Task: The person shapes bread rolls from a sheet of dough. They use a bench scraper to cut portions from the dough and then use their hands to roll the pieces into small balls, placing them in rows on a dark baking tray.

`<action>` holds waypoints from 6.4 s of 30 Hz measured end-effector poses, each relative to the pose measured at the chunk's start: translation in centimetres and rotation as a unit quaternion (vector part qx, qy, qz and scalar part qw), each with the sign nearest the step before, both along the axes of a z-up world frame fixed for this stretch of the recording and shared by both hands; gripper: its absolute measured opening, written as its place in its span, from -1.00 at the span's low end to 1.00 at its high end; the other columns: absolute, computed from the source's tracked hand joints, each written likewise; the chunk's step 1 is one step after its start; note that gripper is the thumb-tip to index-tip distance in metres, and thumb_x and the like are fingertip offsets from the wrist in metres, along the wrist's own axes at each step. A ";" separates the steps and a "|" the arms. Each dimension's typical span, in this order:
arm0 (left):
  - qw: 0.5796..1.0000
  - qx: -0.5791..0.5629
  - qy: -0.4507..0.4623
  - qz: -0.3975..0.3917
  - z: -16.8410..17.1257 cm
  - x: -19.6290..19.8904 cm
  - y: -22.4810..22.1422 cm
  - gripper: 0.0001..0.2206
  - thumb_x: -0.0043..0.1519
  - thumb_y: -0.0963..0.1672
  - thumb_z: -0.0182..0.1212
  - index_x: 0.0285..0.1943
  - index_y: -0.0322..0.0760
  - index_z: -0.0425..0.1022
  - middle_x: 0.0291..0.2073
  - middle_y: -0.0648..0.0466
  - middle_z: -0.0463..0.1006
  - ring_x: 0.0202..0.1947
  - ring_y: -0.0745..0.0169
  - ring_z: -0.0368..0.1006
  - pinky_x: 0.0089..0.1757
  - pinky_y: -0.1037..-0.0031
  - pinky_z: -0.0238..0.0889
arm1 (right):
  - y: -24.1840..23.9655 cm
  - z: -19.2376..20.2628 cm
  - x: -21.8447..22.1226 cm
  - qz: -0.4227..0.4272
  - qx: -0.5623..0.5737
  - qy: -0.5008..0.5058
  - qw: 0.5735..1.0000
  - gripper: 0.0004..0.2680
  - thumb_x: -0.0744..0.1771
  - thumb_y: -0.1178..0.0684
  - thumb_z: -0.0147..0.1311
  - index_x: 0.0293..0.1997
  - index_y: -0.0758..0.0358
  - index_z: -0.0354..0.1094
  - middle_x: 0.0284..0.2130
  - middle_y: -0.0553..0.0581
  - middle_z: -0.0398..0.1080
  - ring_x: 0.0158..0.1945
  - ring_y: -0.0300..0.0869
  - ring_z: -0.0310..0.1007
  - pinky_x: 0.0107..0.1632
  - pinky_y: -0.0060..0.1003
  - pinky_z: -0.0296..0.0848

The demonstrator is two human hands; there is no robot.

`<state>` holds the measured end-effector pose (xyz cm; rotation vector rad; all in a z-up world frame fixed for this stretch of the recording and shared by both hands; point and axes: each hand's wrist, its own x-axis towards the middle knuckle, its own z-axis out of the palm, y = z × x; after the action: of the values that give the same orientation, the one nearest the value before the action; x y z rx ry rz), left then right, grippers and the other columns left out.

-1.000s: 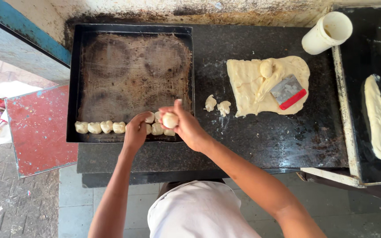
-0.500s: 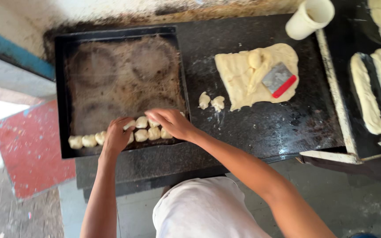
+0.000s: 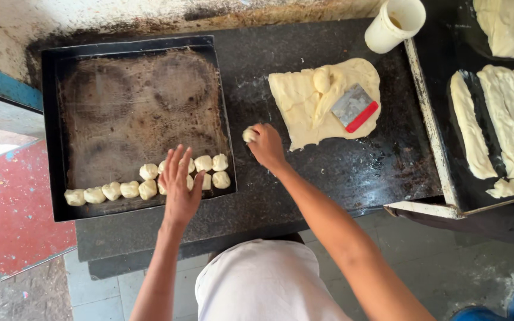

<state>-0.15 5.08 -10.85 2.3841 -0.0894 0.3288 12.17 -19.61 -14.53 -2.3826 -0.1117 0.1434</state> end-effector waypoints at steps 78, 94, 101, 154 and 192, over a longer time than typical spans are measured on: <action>0.926 -0.262 0.252 -0.100 -5.9 2.1 -14.7 -0.06 0.14 -0.23 0.37 0.65 -0.21 -0.25 -0.11 -0.04 0.63 -0.09 0.07 0.53 0.00 0.30 0.38 | -22.7 -0.7 4.6 -0.333 -0.147 -0.096 0.927 -0.32 0.28 -0.27 0.29 0.32 0.58 0.03 0.18 0.60 0.22 0.24 0.41 0.12 0.07 0.40 0.20; 0.938 -0.188 0.291 -0.003 -6.9 2.2 -15.1 -0.19 0.15 -0.22 0.29 0.58 -0.33 -0.12 -0.31 -0.11 0.58 -0.30 0.00 0.51 -0.19 0.24 0.38 | -4.8 8.8 -4.7 -0.078 -0.104 0.058 0.990 -0.70 0.34 0.06 0.10 0.14 0.32 0.13 -0.48 0.36 0.48 -0.39 0.24 0.56 -0.37 0.12 0.50; 0.888 -0.320 0.327 -0.040 -6.8 1.6 -14.7 -0.63 0.15 -0.28 0.19 0.18 -0.43 0.55 -0.23 0.02 0.62 -0.24 0.17 0.47 -0.16 0.35 0.37 | -11.1 7.1 -4.5 -0.132 -0.059 -0.062 0.988 -0.73 0.37 0.05 0.13 0.11 0.29 0.13 -0.46 0.43 0.47 -0.36 0.34 0.52 -0.36 0.16 0.45; 0.834 -0.472 0.265 -0.105 6.5 3.2 -13.3 -0.32 0.17 -0.28 0.21 0.49 -0.29 0.00 -0.13 0.19 0.55 -0.23 0.51 0.42 -0.18 0.62 0.37 | -8.8 12.7 -2.7 0.136 0.301 0.185 0.926 -0.76 0.31 0.12 0.33 0.04 0.39 0.50 -0.10 0.02 0.49 -0.08 -0.25 0.49 -0.02 -0.29 0.54; 0.651 -0.667 0.341 0.124 5.0 2.9 -12.9 -0.60 0.40 -0.20 0.03 0.45 -0.20 0.29 -0.03 -0.07 0.54 -0.14 0.25 0.47 -0.06 0.33 0.39 | -4.7 9.3 -8.1 0.243 0.118 -0.211 0.939 -0.85 0.34 0.28 0.17 0.00 0.31 0.51 -0.05 0.15 0.53 0.05 -0.08 0.56 0.08 -0.23 0.59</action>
<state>2.76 -7.81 -5.87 0.8657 0.6317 -0.3472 4.07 -24.27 -5.18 -2.0661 -0.8738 -0.1471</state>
